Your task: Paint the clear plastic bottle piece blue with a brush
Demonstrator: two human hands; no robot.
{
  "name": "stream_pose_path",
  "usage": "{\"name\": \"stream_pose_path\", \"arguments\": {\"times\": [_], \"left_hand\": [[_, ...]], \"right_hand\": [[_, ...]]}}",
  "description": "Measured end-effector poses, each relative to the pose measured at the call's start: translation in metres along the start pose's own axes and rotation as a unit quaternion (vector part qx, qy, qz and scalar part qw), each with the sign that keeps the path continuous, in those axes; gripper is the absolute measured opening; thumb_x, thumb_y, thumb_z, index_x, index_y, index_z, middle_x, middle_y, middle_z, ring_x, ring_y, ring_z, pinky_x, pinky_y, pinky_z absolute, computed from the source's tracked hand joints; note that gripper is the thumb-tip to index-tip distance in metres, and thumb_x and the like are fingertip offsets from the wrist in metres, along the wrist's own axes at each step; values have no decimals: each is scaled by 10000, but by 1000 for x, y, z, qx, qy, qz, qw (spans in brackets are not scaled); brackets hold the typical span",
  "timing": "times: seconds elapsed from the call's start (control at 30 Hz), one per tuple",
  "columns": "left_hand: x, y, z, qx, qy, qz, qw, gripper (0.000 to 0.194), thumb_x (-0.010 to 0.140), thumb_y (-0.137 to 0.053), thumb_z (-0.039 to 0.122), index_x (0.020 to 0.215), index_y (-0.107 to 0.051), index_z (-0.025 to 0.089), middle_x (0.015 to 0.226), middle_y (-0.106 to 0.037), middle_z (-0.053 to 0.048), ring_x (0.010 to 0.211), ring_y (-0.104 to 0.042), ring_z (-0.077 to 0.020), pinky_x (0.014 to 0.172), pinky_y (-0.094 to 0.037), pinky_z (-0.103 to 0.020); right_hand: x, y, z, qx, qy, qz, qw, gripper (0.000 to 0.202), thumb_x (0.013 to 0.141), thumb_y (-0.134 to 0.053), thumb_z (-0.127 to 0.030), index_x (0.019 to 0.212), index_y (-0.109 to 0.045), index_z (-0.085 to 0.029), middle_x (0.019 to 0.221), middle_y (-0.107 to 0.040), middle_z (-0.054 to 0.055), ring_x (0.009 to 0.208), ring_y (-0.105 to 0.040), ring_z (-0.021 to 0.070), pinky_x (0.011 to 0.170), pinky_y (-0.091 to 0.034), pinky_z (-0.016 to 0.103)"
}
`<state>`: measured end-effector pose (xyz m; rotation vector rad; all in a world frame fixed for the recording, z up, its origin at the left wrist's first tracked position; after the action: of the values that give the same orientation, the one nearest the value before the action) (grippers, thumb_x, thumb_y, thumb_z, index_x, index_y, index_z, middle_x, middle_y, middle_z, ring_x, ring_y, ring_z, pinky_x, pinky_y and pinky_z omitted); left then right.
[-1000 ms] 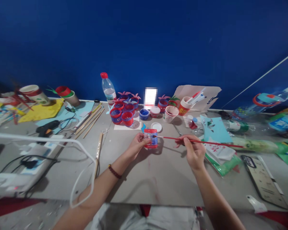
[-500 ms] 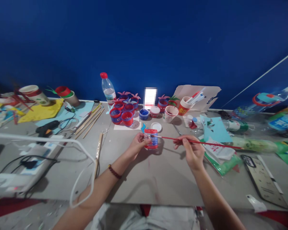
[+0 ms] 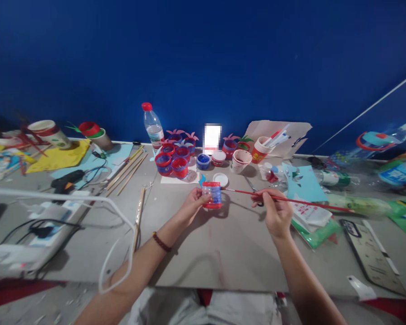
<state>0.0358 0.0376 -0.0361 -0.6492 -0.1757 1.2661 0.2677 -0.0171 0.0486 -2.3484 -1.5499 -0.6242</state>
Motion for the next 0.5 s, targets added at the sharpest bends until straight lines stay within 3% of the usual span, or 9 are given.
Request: {"name": "stream_pose_path", "arguments": {"times": [0.2, 0.37, 0.5], "left_hand": [[0, -1, 0, -21, 2, -1, 1000, 508, 592, -941, 382, 850, -569, 149, 949, -747, -88, 890, -724, -250, 820, -576, -403], [0, 0, 1, -16, 1, 17, 1000, 553, 545, -961, 386, 863, -581, 141, 935, -741, -80, 879, -721, -237, 824, -575, -399], [0, -1, 2, -6, 3, 4, 1000, 558, 568, -949, 399, 897, -583, 135, 987, -739, -105, 910, -719, -256, 844, -573, -429]], "right_hand": [[-5, 0, 10, 37, -29, 2, 999, 197, 928, -634, -371, 866, -673, -188, 701, -735, 24, 538, -687, 165, 486, -586, 297], [-7, -18, -7, 21, -14, -69, 997, 216, 933, -623, -379, 856, -676, -184, 705, -749, 48, 509, -676, 159, 472, -587, 290], [-5, -22, -20, -1, 23, -74, 997, 232, 942, -612, -376, 833, -691, -186, 681, -743, 45, 484, -666, 147, 462, -578, 267]]}}
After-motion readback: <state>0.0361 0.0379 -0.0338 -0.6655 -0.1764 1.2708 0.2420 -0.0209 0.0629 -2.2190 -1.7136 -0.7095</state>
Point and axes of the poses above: each hand's wrist, its own x-axis towards the middle knuckle, its own y-axis out of the back of the hand, z = x × y, the point moved 6 cm from there along x, towards the middle knuckle
